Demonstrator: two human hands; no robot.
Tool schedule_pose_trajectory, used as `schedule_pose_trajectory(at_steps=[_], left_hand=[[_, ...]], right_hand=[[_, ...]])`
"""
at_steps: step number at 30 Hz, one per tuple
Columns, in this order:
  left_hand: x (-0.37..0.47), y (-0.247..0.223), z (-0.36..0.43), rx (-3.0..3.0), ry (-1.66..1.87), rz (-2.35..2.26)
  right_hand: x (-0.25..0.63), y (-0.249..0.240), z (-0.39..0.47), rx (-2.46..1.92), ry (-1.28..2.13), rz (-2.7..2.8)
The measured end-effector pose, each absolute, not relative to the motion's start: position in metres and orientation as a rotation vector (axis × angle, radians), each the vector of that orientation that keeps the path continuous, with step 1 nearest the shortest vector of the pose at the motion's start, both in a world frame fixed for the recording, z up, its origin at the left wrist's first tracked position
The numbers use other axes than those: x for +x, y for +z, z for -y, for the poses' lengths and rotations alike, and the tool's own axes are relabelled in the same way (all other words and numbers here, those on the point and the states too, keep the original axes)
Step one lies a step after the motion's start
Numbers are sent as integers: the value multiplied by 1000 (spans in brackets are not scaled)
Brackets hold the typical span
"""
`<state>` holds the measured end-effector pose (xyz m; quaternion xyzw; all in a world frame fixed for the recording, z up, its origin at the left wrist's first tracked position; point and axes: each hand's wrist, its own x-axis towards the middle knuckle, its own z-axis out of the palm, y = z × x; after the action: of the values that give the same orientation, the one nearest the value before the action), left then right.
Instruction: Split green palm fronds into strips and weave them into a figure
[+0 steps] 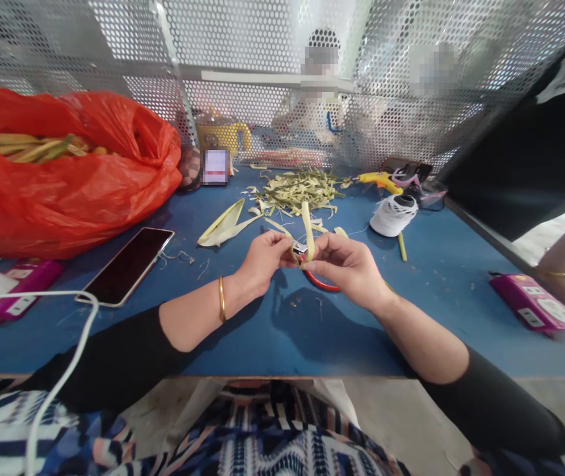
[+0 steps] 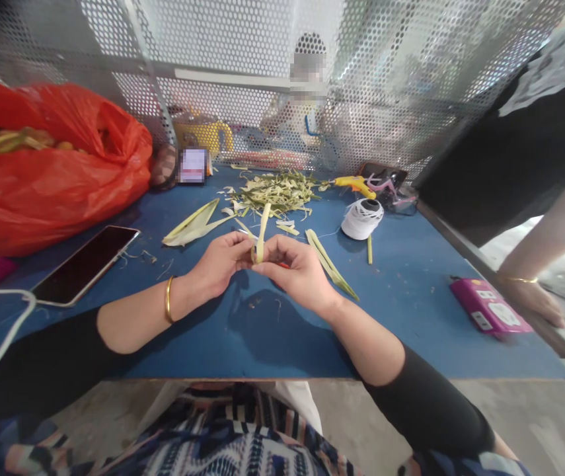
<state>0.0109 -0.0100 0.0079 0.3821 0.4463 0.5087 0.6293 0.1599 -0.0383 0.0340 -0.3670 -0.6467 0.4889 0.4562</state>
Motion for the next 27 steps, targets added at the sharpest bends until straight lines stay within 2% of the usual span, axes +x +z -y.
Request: schedule_pose_trajectory(at_steps=[5,13,18,23,27], left_hand=[[9,8,6,871,1212,-1056],[16,11,21,1158,1177,-1015],[19,8,27,1287,1136,-1033],[15,7,26,1412,1072,-1030],[5,14,23,1883,1330,-1256]], right_hand=[[172,50,49,-699,1448,1665],[170,37,29,-1077,991,1514],[165,22,21,-1119,1086,1596],[162,17,20,-1162,985,1562],[169,25,19,-1191,991,1480]])
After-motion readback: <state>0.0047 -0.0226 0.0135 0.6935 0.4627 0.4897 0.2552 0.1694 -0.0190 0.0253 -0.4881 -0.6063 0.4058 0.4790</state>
